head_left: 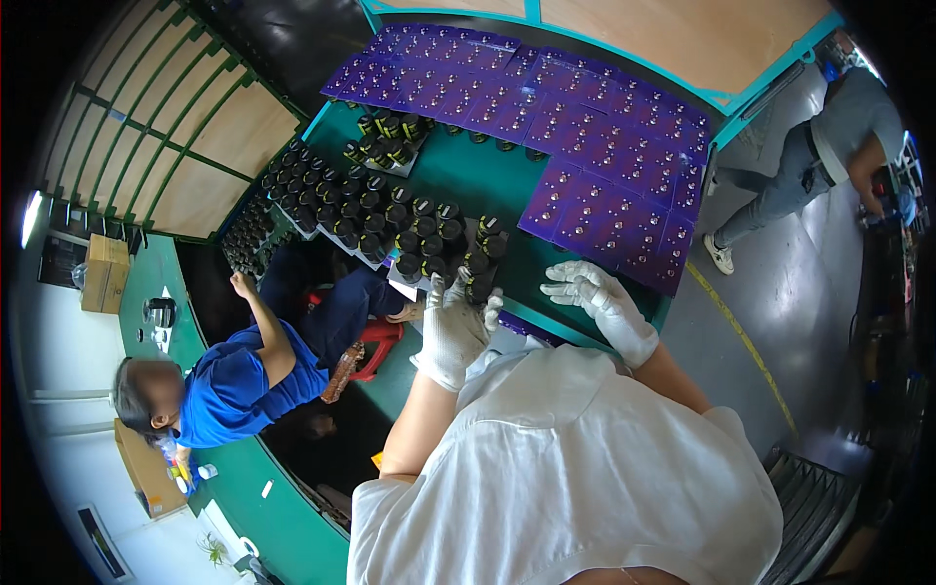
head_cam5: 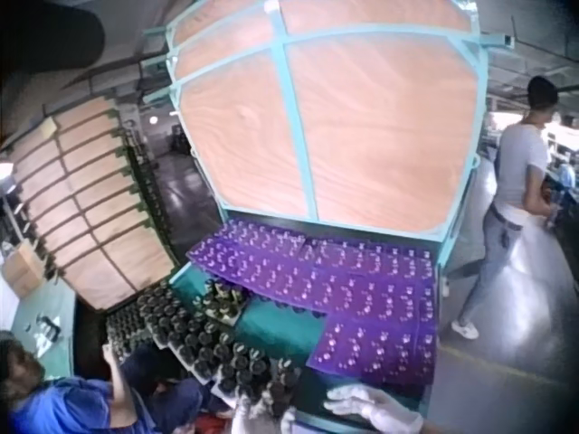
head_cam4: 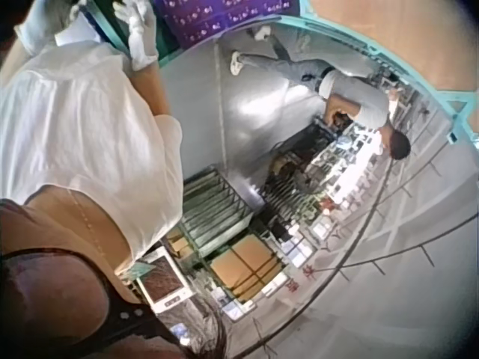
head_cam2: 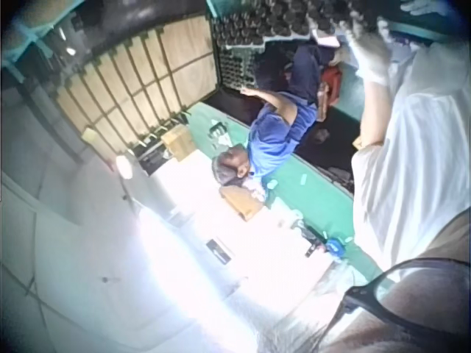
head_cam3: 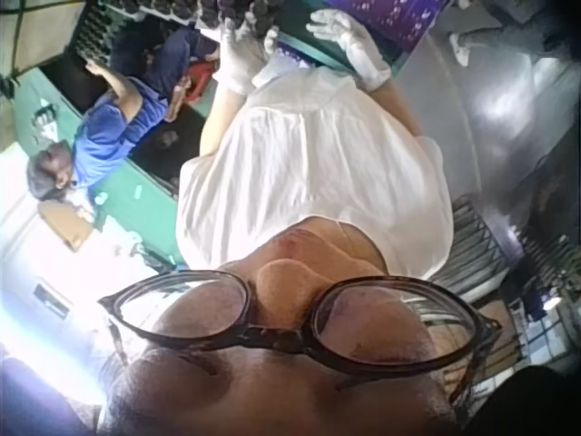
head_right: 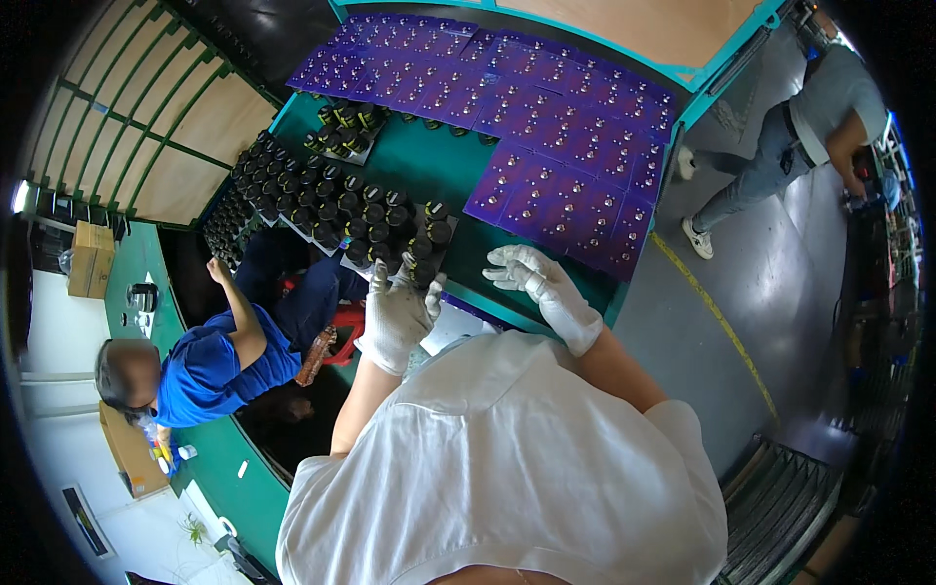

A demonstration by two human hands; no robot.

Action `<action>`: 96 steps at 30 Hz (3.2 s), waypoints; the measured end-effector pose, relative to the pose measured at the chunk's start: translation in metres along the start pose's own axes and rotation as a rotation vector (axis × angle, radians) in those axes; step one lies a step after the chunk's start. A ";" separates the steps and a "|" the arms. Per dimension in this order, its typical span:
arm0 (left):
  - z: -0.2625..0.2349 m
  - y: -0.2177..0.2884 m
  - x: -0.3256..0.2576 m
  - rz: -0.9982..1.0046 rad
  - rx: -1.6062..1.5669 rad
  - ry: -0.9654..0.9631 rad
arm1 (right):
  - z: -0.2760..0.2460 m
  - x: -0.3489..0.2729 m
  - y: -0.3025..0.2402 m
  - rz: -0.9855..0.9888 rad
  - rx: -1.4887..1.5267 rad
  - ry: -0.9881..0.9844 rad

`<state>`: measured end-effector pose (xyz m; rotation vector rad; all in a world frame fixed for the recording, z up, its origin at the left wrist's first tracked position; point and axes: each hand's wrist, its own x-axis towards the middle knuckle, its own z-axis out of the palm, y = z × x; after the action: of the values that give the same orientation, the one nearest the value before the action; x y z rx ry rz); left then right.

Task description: The person picks up purple circuit boards from a green tray and places them into a teal rack. They handle the boards one by one, aligning them with other boards already in the rack. The person wears white gloves and works at a green table in a factory setting.

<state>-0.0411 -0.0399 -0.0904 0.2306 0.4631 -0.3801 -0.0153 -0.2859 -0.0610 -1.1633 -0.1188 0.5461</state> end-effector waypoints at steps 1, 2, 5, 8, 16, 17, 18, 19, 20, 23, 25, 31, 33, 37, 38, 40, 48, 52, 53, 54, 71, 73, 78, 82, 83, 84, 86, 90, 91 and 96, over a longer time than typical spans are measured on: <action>-0.003 0.000 0.003 -0.021 -0.003 -0.084 | -0.002 -0.003 0.001 0.022 0.020 0.049; -0.006 -0.003 0.004 0.027 -0.044 -0.045 | -0.003 -0.005 0.002 0.008 0.003 0.068; 0.002 -0.019 0.000 0.153 -0.073 0.027 | -0.011 -0.012 0.006 -0.024 -0.043 0.119; 0.002 -0.034 -0.005 0.329 0.549 0.189 | -0.021 -0.018 0.013 -0.036 -0.071 0.149; 0.008 -0.015 0.009 0.737 2.227 0.700 | -0.032 -0.027 0.030 -0.033 -0.077 0.163; 0.011 -0.015 0.009 0.796 2.227 0.674 | -0.034 -0.027 0.031 -0.021 -0.100 0.160; 0.010 -0.013 0.013 0.817 2.245 0.718 | -0.036 -0.026 0.033 -0.009 -0.123 0.159; 0.005 -0.010 0.018 0.836 2.264 0.755 | -0.038 -0.028 0.034 0.002 -0.144 0.162; 0.002 -0.008 0.020 0.855 2.283 0.791 | -0.039 -0.029 0.034 -0.001 -0.137 0.170; 0.001 -0.014 0.020 0.866 2.266 0.844 | -0.041 -0.034 0.033 0.002 -0.139 0.204; -0.002 -0.018 0.017 0.865 2.203 0.819 | -0.044 -0.039 0.030 0.014 -0.166 0.238; -0.007 -0.043 -0.011 1.163 1.812 0.479 | -0.057 -0.068 0.024 -0.232 -0.257 0.453; -0.006 -0.055 -0.011 1.082 1.909 0.204 | -0.064 -0.077 0.027 -0.244 -0.253 0.527; 0.022 -0.086 0.030 1.136 2.179 0.003 | -0.081 -0.091 0.035 -0.300 -0.465 0.533; 0.026 -0.092 0.042 1.075 2.266 0.067 | -0.085 -0.094 0.036 -0.339 -0.522 0.522; 0.011 -0.099 0.071 1.060 2.276 0.185 | -0.092 -0.104 0.037 -0.419 -0.644 0.517; 0.017 -0.089 0.131 1.140 2.222 0.401 | -0.113 -0.106 0.041 -0.632 -0.907 0.434; 0.018 -0.100 0.158 1.282 1.723 0.258 | -0.134 -0.109 0.047 -0.649 -1.079 0.360; 0.012 -0.099 0.168 1.152 1.395 0.132 | -0.140 -0.108 0.051 -0.638 -1.090 0.331; 0.004 -0.095 0.176 1.004 1.076 0.024 | -0.144 -0.107 0.053 -0.633 -1.099 0.319; 0.082 -0.054 0.127 2.041 2.561 -0.658 | -0.151 -0.087 0.075 -0.738 -1.318 0.421; 0.092 -0.049 0.128 1.949 2.556 -0.891 | -0.153 -0.085 0.079 -0.788 -1.280 0.430; 0.139 -0.060 0.119 1.997 2.676 -1.299 | -0.150 -0.081 0.082 -0.859 -1.257 0.443; 0.177 -0.055 0.135 1.506 2.630 -1.171 | -0.148 -0.083 0.078 -0.917 -1.238 0.502; 0.198 -0.058 0.136 1.138 2.598 -0.935 | -0.152 -0.083 0.081 -0.905 -1.259 0.507; 0.217 -0.057 0.131 0.797 2.517 -0.712 | -0.152 -0.085 0.079 -0.882 -1.262 0.512; 0.208 -0.036 0.124 1.427 2.632 -0.983 | -0.146 -0.085 0.072 -0.862 -1.242 0.502; 0.182 -0.048 0.100 1.787 2.203 -0.517 | -0.140 -0.087 0.064 -0.826 -1.151 0.494; 0.178 -0.071 0.093 1.598 1.749 -0.463 | -0.139 -0.088 0.057 -0.788 -1.101 0.465; 0.165 -0.128 0.043 1.756 1.550 -0.077 | -0.108 -0.108 -0.011 -0.348 -0.646 0.451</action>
<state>0.0060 -0.2184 0.0160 1.9256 -0.3292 1.0960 -0.0654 -0.4294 -0.0747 -1.8210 -0.1077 -0.0913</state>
